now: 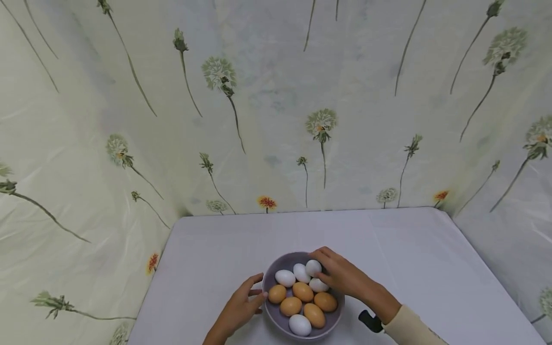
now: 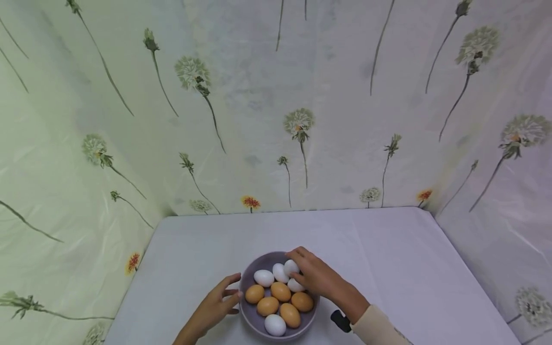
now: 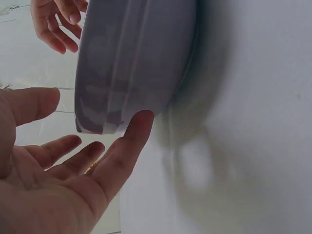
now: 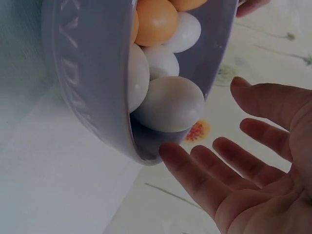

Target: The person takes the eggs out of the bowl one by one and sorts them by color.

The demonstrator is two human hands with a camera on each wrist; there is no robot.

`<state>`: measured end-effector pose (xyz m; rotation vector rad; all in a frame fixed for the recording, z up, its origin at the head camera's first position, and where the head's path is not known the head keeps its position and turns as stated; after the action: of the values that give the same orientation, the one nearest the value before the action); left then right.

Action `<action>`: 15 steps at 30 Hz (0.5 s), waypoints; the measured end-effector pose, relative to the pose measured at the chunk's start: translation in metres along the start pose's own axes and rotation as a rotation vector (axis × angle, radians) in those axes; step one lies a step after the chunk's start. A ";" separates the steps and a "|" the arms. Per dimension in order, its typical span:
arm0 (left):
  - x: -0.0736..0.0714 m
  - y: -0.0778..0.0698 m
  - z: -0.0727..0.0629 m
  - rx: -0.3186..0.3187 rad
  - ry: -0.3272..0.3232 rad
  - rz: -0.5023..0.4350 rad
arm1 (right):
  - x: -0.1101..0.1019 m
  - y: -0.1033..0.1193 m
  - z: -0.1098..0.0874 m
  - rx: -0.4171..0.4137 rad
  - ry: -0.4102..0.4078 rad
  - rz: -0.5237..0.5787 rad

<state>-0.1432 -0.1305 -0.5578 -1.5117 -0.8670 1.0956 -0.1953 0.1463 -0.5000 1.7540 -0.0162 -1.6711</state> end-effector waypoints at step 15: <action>0.009 0.005 0.002 -0.037 -0.006 -0.266 | 0.003 -0.002 0.006 0.046 0.070 0.008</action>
<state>-0.1420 -0.1229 -0.5649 -1.3774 -1.0641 0.8934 -0.2013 0.1439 -0.5029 1.8430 -0.0301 -1.6146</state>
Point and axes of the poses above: each hand's wrist, its own z-axis towards the middle knuckle, its own x-axis out of the palm, y = z × x, the point moved 3 cm from there along z, towards the middle knuckle, and after that the axes turned 9 degrees about x, right-handed, at the moved point
